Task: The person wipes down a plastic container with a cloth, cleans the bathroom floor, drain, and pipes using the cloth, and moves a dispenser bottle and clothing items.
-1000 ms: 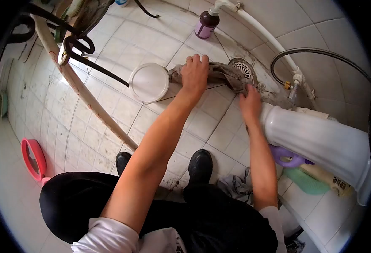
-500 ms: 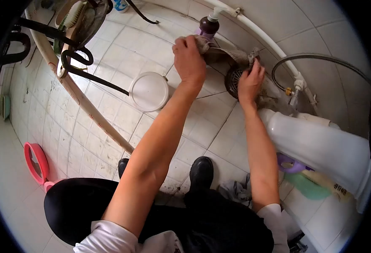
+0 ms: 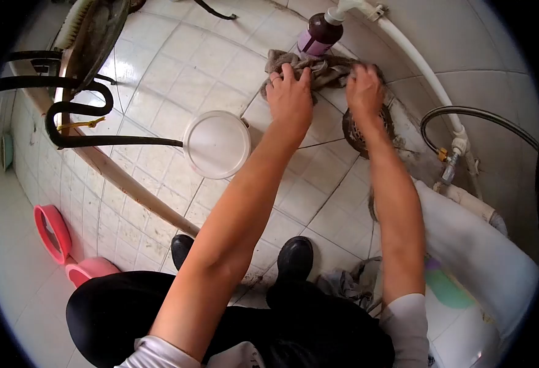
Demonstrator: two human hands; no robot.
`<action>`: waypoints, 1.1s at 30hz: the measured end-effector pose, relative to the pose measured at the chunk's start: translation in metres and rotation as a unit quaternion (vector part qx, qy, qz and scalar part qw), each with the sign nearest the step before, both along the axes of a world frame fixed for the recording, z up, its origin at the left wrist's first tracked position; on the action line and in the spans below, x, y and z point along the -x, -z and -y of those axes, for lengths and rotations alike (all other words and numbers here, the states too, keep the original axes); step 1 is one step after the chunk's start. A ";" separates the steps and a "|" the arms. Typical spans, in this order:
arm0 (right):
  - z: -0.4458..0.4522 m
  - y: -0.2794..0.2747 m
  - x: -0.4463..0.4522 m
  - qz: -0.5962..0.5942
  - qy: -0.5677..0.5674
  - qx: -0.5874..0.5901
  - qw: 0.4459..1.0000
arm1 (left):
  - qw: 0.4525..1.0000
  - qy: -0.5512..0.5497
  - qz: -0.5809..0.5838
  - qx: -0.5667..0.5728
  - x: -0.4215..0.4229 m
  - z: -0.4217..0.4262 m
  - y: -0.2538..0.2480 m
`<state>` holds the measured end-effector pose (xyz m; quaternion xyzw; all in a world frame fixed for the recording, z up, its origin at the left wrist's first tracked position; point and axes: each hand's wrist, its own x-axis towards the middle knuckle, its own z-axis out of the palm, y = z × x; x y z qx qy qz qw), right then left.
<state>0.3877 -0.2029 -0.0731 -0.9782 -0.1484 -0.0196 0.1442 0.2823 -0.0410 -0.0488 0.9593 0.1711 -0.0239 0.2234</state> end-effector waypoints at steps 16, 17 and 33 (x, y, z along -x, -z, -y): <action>0.009 0.019 0.047 0.041 -0.101 -0.032 0.994 | 0.994 0.033 0.023 -0.103 0.008 0.015 0.029; 0.015 0.018 0.074 0.060 -0.101 -0.037 0.992 | 0.993 0.047 0.007 -0.104 0.019 0.021 0.025; 0.085 -0.037 0.292 -0.052 0.102 -0.241 0.964 | 0.991 0.122 -0.050 -0.016 0.155 0.049 -0.048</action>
